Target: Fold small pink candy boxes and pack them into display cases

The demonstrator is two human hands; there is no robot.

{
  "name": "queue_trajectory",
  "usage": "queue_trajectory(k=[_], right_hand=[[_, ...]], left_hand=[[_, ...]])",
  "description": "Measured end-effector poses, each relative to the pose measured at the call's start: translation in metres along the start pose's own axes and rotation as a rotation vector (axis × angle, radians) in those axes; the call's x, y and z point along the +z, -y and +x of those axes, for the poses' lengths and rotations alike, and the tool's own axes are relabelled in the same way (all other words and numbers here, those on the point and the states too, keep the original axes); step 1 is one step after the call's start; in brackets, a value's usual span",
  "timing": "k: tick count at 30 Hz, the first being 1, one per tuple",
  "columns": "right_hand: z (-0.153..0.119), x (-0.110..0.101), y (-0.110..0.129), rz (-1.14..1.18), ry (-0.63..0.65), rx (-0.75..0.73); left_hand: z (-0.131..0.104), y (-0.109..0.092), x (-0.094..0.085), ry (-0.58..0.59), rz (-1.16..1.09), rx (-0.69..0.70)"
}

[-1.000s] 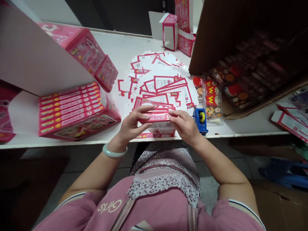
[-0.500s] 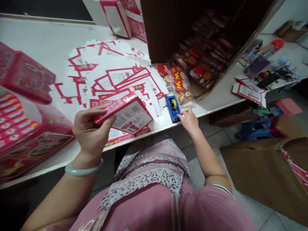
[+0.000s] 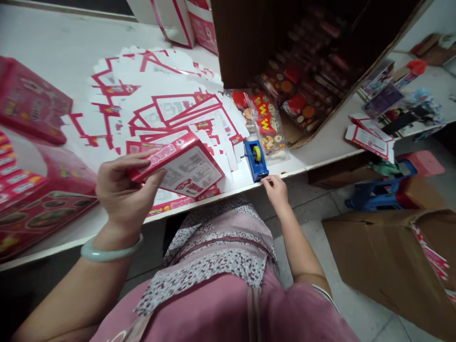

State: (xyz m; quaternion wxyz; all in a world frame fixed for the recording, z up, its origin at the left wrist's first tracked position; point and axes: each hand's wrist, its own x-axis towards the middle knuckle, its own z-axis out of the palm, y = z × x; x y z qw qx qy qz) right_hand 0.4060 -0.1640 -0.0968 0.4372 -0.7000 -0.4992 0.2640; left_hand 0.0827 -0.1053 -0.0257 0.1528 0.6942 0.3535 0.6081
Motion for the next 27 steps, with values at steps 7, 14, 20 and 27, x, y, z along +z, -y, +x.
queue_trajectory(k=[7,14,20,27], right_hand=[[-0.009,0.038,0.137,0.525,0.496,-0.112],[0.027,0.061,0.163,0.078,0.485,-0.285],[0.049,0.054,0.087,-0.159,0.289,-0.61],[0.058,0.092,0.163,-0.129,0.118,-1.378]], left_hand=[[0.017,-0.021,-0.015,0.311,0.394,0.336],[0.028,-0.022,-0.012,0.45,0.547,0.441],[0.027,0.013,-0.046,0.176,-0.006,0.056],[0.085,0.016,-0.152,0.843,-0.195,-0.574]])
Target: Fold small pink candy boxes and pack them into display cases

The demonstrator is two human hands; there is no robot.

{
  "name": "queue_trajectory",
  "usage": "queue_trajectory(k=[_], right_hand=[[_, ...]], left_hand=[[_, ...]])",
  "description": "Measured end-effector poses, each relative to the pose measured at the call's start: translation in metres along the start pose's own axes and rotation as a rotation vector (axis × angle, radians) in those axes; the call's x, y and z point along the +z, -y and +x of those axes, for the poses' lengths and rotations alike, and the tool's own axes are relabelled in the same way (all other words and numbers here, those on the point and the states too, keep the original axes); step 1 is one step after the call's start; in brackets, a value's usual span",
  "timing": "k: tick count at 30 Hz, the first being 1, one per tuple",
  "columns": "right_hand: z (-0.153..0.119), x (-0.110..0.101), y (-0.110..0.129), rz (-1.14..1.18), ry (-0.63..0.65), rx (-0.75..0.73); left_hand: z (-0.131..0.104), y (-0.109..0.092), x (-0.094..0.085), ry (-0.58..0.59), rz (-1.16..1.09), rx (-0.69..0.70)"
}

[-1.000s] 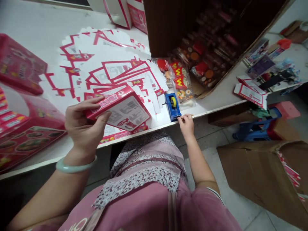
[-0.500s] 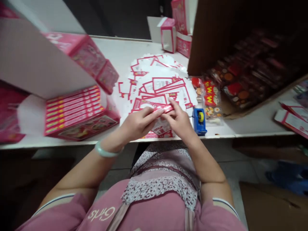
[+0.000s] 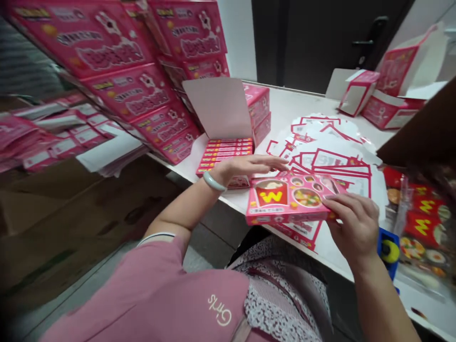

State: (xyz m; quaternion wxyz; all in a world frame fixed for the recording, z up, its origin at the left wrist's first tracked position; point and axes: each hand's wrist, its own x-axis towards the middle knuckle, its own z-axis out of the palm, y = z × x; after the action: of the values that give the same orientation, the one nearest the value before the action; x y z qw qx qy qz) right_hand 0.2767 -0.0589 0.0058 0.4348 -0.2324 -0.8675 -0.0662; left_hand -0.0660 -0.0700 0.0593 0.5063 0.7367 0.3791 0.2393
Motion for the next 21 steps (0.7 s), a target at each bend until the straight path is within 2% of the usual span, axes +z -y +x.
queue_trajectory(k=[2,3,4,6,8,11,13,14,16,17,18,19,21], right_hand=[[0.039,0.015,0.014,-0.033,0.011,-0.108],[0.055,0.022,0.021,-0.041,0.041,-0.133],[0.068,0.027,0.029,-0.037,0.093,-0.153],[0.087,0.036,0.043,0.004,0.242,-0.211],[0.103,0.044,0.052,0.043,0.357,-0.257],[0.132,0.066,0.051,0.014,0.428,-0.184],[0.152,0.081,0.042,0.025,0.573,-0.087],[0.16,0.086,0.035,0.049,0.657,-0.043],[0.169,0.087,0.018,0.107,0.738,0.041],[0.171,0.084,0.009,0.13,0.719,0.088],[0.171,0.08,0.001,0.144,0.666,0.14],[0.17,0.075,-0.006,0.155,0.589,0.199],[0.167,0.069,-0.014,0.228,0.446,0.295]], left_hand=[[-0.013,-0.007,-0.022,-0.043,0.094,-0.216],[-0.021,-0.007,-0.03,-0.076,0.097,-0.272],[-0.028,-0.007,-0.034,-0.132,0.085,-0.267],[-0.043,-0.004,-0.037,-0.299,0.151,-0.128],[-0.054,-0.004,-0.032,-0.412,0.408,0.008],[-0.061,-0.014,-0.026,-0.351,0.772,0.051],[-0.064,-0.021,-0.035,-0.316,0.746,0.04],[-0.066,-0.022,-0.045,-0.328,0.68,0.014],[-0.071,-0.013,-0.074,-0.423,0.605,-0.16],[-0.072,-0.004,-0.092,-0.483,0.611,-0.283],[-0.073,0.01,-0.11,-0.547,0.667,-0.456],[-0.073,0.025,-0.126,-0.56,0.691,-0.578],[-0.07,0.058,-0.153,-0.514,0.693,-0.751]])
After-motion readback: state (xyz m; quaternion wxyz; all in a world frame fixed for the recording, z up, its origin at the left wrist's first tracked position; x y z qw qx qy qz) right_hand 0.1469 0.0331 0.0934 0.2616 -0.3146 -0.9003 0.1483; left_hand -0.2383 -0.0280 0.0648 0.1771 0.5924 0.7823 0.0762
